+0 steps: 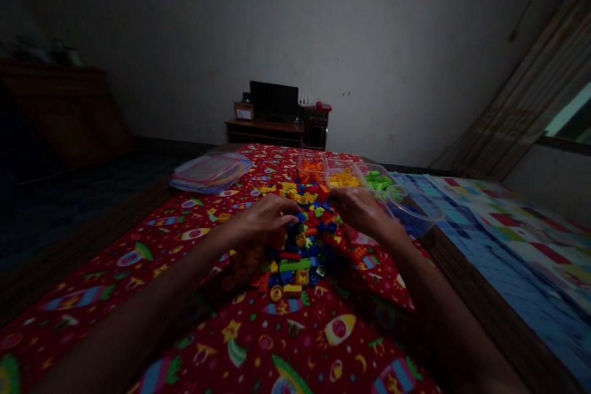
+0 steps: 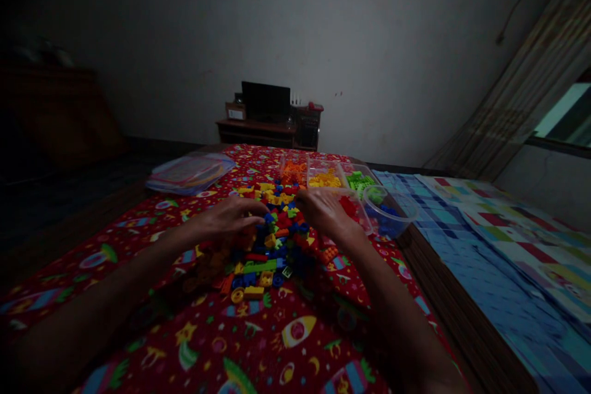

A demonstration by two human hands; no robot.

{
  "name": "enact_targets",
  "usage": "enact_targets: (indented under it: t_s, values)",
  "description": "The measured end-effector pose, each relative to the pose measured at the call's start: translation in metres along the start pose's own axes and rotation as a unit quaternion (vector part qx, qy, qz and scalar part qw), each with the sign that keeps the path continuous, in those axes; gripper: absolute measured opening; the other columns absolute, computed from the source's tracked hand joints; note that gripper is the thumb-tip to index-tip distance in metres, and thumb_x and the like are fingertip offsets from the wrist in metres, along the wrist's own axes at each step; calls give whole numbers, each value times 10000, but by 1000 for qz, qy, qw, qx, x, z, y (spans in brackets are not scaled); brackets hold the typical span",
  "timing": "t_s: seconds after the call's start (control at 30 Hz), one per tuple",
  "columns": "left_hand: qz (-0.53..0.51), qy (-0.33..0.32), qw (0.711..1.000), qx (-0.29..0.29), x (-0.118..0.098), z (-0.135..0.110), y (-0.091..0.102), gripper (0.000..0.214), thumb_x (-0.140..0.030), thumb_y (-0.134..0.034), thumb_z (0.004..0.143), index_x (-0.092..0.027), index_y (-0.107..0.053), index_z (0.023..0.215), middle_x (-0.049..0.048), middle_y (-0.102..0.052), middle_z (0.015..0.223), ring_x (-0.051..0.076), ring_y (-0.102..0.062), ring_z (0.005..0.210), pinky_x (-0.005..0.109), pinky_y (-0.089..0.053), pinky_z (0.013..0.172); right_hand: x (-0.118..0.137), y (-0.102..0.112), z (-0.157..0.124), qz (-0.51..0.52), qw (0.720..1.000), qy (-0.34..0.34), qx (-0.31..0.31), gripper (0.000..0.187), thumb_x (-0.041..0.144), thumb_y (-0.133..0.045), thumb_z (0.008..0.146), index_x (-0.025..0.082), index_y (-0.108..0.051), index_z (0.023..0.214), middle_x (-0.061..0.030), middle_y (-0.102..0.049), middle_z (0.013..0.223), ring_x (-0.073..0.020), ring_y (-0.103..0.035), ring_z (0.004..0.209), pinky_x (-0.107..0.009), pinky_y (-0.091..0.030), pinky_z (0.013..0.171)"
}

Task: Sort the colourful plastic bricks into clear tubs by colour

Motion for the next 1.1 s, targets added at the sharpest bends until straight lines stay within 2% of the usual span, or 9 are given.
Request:
enact_targets:
  t_s: [0.1,0.2,0.27,0.37,0.5,0.77,0.9,1.0,1.1]
  values:
    - [-122,44,990,-55,1,4,6,331,-400,-549,794,-184,-703,992,42,-723,974,200,-649,873,274,-495,746,-3,12,-2,74,997,-2,-22,163,145,-519,854,158,-651,949,-26,-616,763,-97,-464,626,-226,-286,580]
    - [-233,76,967,-72,1,7,1,430,-500,-586,735,-166,-704,979,49,-721,910,201,-646,812,279,-503,682,12,8,-3,129,991,40,13,236,173,-553,843,168,-631,1065,-10,-601,736,-93,-459,614,-217,-277,561]
    - [-264,81,958,-75,1,9,-4,450,-543,-609,695,-155,-712,898,38,-705,812,186,-629,742,273,-492,649,23,2,-2,122,990,62,22,290,188,-546,853,179,-607,1136,-6,-597,721,-89,-437,588,-221,-247,542]
    - [-270,77,957,-76,1,11,-10,459,-591,-611,674,-146,-693,755,9,-640,666,149,-579,633,253,-461,600,32,-6,-1,83,994,71,17,290,203,-524,871,193,-611,1147,-3,-592,689,-83,-409,554,-231,-208,529]
    - [-268,87,957,-67,6,12,-16,517,-654,-565,689,-146,-649,664,-1,-590,596,128,-535,557,229,-421,527,28,-8,0,38,997,68,1,247,211,-517,883,181,-633,1099,-5,-588,667,-83,-393,544,-238,-196,533]
    - [-220,90,969,-67,9,9,-21,547,-642,-480,771,-135,-656,661,13,-602,604,139,-557,569,210,-382,494,20,-10,0,33,996,78,22,185,234,-523,899,190,-642,1033,2,-596,667,-73,-386,518,-237,-200,518]
    - [-150,71,985,-41,7,6,-14,458,-564,-497,803,-156,-701,752,16,-664,689,154,-601,638,212,-410,539,0,2,1,-6,999,45,-17,183,266,-540,895,202,-677,997,-18,-640,690,-82,-440,534,-232,-238,527]
    - [-61,30,996,49,0,0,-9,293,-445,-574,788,-202,-717,868,8,-711,843,158,-632,755,205,-444,639,-31,25,-4,-54,996,-22,-68,230,312,-519,905,221,-692,1026,-39,-681,740,-105,-519,574,-231,-284,544]
    - [55,3,991,118,-6,-8,-9,241,-373,-640,757,-201,-707,913,23,-700,909,162,-631,810,200,-440,677,-75,48,-17,-127,977,-130,-115,277,318,-507,894,214,-695,1069,-80,-715,829,-154,-602,671,-245,-337,573]
Point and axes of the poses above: each hand's wrist, its own z-axis towards the middle knuckle, its own y-axis out of the back of the hand, x = y × z, the point moved 5 cm from there along z, towards the middle knuckle
